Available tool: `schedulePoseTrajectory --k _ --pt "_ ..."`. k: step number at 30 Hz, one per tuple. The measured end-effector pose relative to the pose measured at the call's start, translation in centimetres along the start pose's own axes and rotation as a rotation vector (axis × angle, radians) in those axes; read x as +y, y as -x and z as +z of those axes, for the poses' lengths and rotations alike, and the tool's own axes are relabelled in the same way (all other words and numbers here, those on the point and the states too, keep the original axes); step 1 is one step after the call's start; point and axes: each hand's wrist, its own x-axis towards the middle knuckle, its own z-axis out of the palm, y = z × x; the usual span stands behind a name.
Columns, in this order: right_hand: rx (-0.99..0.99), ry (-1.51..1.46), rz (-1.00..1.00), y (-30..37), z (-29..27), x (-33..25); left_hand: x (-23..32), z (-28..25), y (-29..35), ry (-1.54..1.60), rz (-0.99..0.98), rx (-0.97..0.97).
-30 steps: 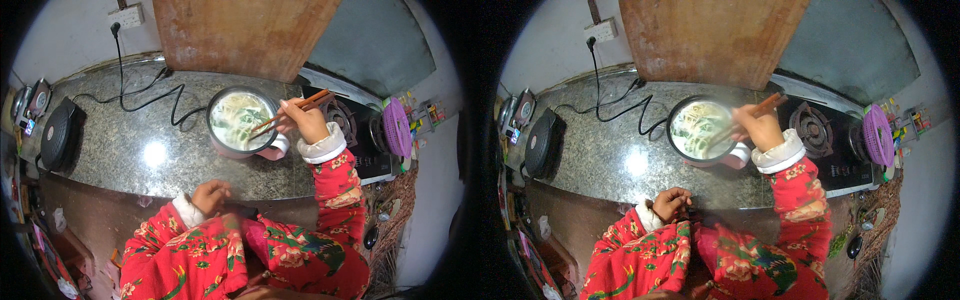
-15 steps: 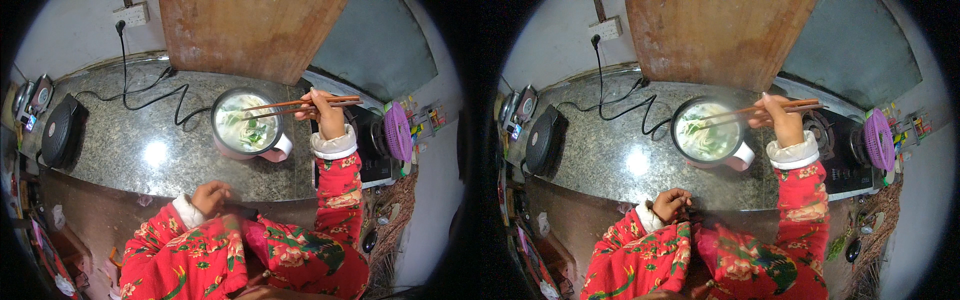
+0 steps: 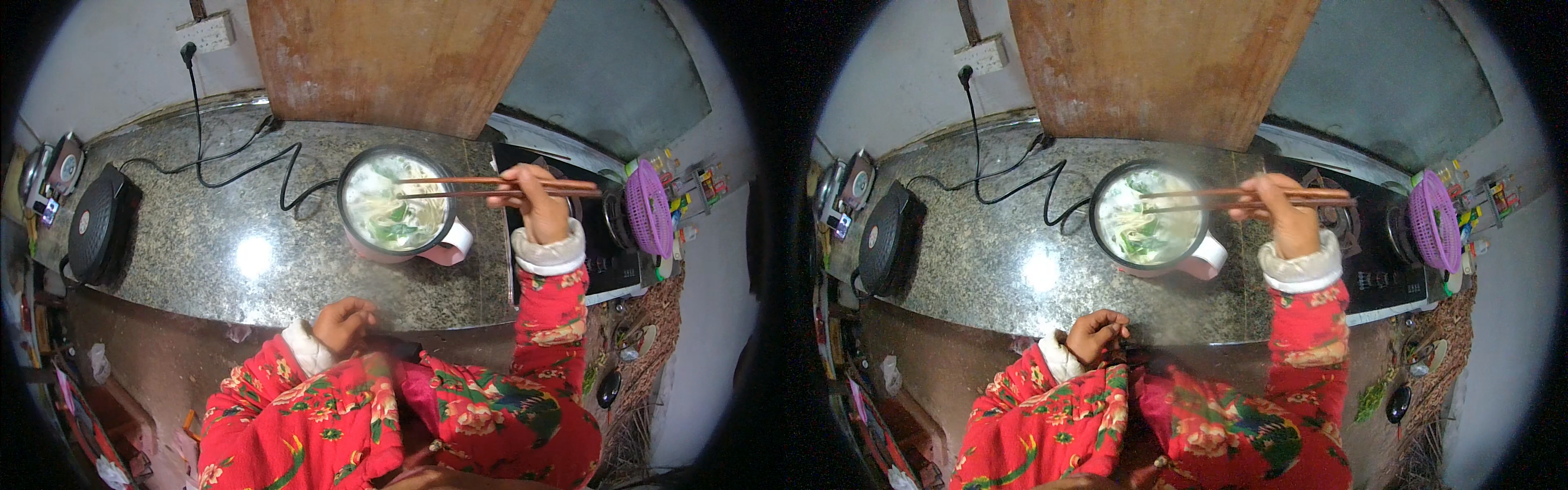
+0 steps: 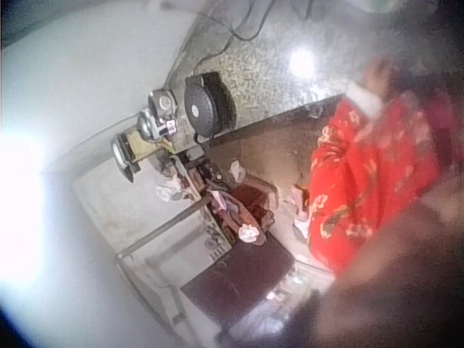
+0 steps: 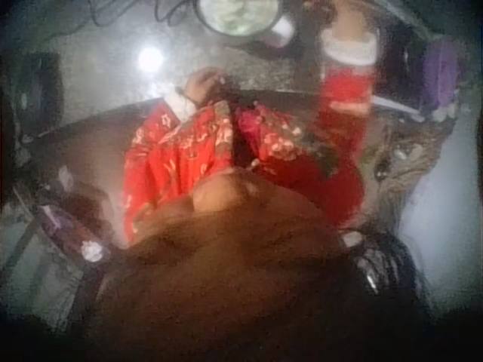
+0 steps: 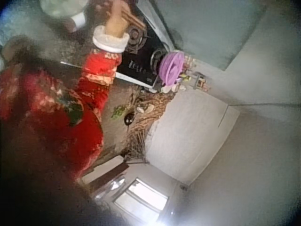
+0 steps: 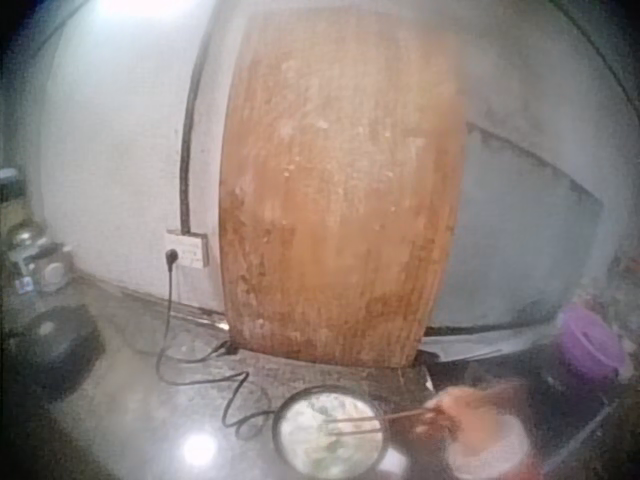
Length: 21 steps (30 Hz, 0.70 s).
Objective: The person opens a sandwich press, removes two cooked buns, and places them on a tray. They then stir a pot of soup containing noodles and greens with chopsticks and continue stirring for the remainder of the clip.
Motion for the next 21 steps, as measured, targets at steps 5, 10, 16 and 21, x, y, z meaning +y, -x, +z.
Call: schedulePoseTrajectory --k 5,10,16,21 --pt "-0.04 0.224 -0.083 2.8 -0.5 -1.2 -0.1 0.2 -0.4 -0.012 0.057 -0.012" --pt "-0.034 0.607 -0.534 4.7 -0.2 -2.6 -0.5 0.6 -0.6 -0.059 0.105 -0.01" --pt "-0.161 1.006 -0.605 4.5 2.6 -1.1 -0.5 1.2 -0.4 -0.07 0.113 -0.013" --pt "-0.299 1.242 -0.66 2.6 5.1 1.4 -0.7 0.8 0.3 -0.136 0.069 -0.029"
